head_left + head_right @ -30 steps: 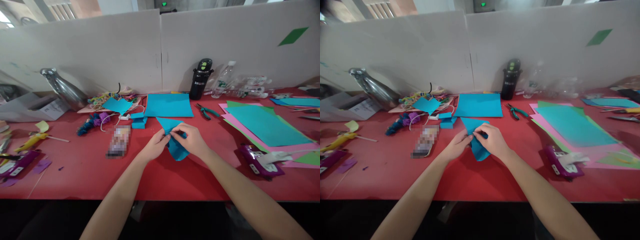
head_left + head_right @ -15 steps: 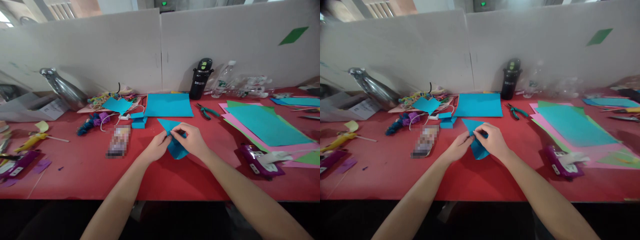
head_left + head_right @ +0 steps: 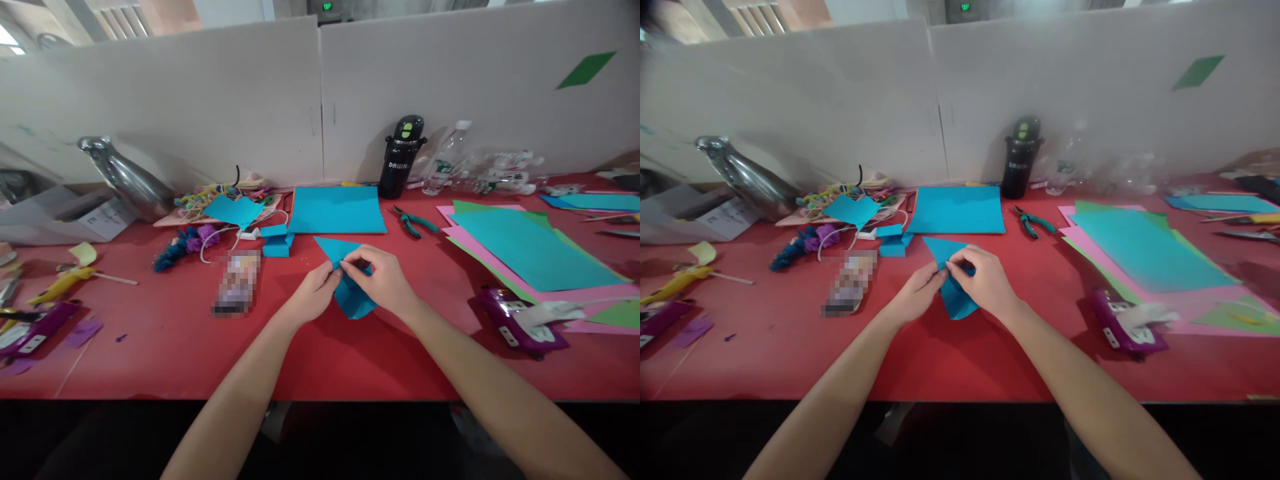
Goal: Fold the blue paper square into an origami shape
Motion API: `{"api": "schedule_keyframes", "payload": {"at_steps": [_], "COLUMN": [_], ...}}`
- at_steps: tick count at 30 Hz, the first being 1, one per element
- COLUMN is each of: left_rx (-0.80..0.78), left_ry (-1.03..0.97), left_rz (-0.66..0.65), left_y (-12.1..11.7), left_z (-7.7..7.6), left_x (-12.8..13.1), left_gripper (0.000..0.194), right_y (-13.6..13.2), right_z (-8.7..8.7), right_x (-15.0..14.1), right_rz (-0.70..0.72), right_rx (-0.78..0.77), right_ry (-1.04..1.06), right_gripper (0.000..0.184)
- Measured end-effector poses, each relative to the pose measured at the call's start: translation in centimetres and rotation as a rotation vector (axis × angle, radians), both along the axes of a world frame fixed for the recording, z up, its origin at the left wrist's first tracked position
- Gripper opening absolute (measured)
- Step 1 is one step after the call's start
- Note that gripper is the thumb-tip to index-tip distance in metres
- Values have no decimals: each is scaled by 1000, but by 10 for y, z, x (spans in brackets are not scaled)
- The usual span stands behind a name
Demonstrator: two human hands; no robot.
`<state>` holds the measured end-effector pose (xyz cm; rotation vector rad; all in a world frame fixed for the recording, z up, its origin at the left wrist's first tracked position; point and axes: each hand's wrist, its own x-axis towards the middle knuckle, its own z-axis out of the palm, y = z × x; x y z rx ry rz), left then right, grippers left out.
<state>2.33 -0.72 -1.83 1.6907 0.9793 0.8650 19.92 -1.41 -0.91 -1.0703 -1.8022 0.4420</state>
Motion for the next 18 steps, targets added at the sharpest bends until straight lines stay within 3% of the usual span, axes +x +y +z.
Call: {"api": "schedule_keyframes", "payload": {"at_steps": [11,18], "left_rx": [-11,-220], "left_ry": [-39,-252], "left_rz": [-31,-26], "left_y": [2,6], "left_z": [0,2], "left_x": [-1,-3], "left_gripper": [28,25], "right_y": [1,2], "right_z": [0,0], "right_x": [0,1], "right_rz": [16,59], "right_rx": [-9,-15], "right_ry": [0,23], "right_gripper": [9,9]}}
